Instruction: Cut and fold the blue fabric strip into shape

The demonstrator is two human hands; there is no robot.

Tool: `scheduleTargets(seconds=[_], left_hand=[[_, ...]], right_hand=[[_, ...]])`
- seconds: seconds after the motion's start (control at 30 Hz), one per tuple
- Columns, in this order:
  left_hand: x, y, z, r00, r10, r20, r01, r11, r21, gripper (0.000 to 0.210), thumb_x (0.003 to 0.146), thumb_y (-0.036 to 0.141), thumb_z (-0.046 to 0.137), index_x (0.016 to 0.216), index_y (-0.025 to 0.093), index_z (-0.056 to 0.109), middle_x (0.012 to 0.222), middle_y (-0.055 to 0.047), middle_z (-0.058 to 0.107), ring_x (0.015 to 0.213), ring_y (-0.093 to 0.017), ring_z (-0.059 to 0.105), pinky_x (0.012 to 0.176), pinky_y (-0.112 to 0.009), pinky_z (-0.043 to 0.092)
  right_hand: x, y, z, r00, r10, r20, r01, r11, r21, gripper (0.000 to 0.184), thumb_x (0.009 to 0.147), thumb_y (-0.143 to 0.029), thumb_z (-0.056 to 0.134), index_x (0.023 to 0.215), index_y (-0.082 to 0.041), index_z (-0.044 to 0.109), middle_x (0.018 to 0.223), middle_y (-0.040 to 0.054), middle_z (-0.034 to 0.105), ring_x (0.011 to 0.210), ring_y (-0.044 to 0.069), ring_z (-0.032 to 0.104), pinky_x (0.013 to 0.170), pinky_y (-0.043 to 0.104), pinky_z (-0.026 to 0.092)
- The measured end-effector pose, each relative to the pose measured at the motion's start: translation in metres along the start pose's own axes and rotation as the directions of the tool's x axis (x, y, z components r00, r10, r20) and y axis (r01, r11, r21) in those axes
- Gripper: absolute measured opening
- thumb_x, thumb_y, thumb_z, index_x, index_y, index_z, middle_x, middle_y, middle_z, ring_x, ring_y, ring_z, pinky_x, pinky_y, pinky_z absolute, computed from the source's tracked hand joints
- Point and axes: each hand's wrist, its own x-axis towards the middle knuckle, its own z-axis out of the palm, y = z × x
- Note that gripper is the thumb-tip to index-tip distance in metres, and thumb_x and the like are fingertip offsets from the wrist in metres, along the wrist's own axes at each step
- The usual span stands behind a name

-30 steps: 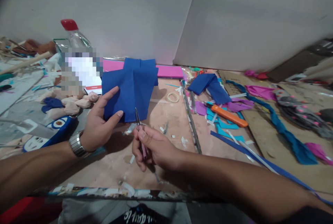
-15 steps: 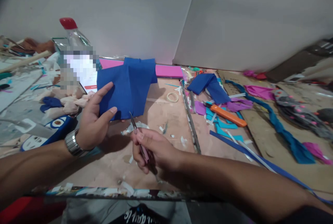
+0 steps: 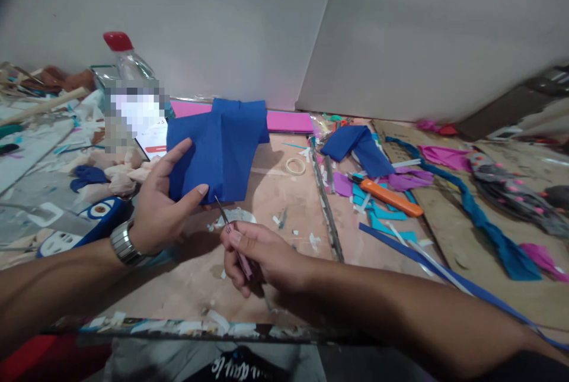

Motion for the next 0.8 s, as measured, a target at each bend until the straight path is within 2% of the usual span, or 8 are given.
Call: scheduleTargets(seconds=[0.27,0.57,0.8], left_hand=[[0.0032,0.0053,-0.0002,1.000,0.006,-0.029,-0.006,1.000,-0.002,0.070,0.087,0.030,0.078,0.151,0.019,0.053,0.156,-0.013,0.055,0.146,-0.032,0.052,0.128,-0.052,0.039],[0.0073,0.0077,-0.0025,0.998,-0.009,-0.063,0.009,1.000,-0.001,0.069,0.088,0.028,0.076,0.152,0.020,0.053,0.158,-0.013,0.053,0.150,-0.034,0.047,0.129,-0.057,0.034],[0.0053,0.0068,-0.0013,0.999,0.014,-0.033,-0.014,1.000,0.005,0.071,0.087,0.026,0.076,0.153,0.021,0.051,0.157,-0.012,0.053,0.148,-0.033,0.049,0.127,-0.052,0.039]], right_hand=[[0.0009,0.0015,-0.0024,1.000,-0.020,0.024,0.019,0.999,0.031,0.045,0.094,-0.064,0.065,0.093,-0.022,0.047,0.060,-0.0051,0.062,0.044,0.010,0.054,0.040,0.018,0.040],[0.0020,0.0045,-0.0059,0.999,0.004,0.039,-0.004,1.000,-0.001,0.047,0.095,-0.068,0.061,0.095,-0.023,0.046,0.060,-0.0054,0.061,0.040,0.010,0.053,0.036,0.018,0.034],[0.0008,0.0028,-0.0041,1.000,0.002,0.012,-0.002,1.000,0.022,0.050,0.094,-0.070,0.063,0.099,-0.022,0.049,0.064,-0.0032,0.065,0.045,0.010,0.057,0.040,0.018,0.033]])
